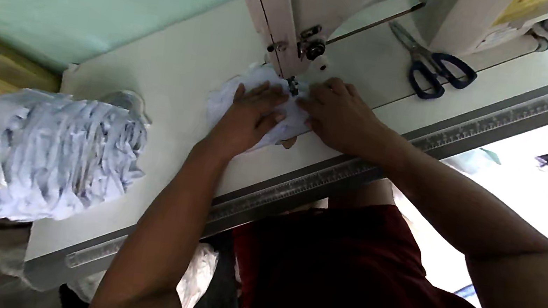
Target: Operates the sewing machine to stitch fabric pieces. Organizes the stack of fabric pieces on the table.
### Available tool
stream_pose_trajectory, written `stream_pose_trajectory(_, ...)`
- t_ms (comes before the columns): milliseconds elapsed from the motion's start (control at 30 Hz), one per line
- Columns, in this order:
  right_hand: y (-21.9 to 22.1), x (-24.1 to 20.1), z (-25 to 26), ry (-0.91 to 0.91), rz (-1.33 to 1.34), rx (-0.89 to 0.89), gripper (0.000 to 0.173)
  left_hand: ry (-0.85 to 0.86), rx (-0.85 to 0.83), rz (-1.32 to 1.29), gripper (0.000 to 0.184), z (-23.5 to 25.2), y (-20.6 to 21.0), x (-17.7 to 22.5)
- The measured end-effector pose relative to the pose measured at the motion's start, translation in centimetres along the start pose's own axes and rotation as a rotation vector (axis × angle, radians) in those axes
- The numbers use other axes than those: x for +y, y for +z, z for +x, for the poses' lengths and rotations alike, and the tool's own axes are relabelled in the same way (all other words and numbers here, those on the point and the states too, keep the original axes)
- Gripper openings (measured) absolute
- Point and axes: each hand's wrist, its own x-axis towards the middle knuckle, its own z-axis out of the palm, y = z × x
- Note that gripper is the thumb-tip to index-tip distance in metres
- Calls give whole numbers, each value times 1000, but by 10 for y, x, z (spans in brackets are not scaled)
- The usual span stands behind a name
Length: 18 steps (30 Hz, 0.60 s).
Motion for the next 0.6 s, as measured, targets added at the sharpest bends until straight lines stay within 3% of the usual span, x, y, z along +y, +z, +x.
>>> stream_pose_trajectory(100,3,-13,-7,-74,17,68,38,80,-34,12,42,-3,-12,-4)
stream_pose_trajectory(233,8,-19,-13,-115,13,-43,43,129,-47,-47,40,-14,-8,-10)
stream_pose_trajectory(600,-2,-8,-9,-126,-8,-66,38,19,-5,-4,43,-19,4,6)
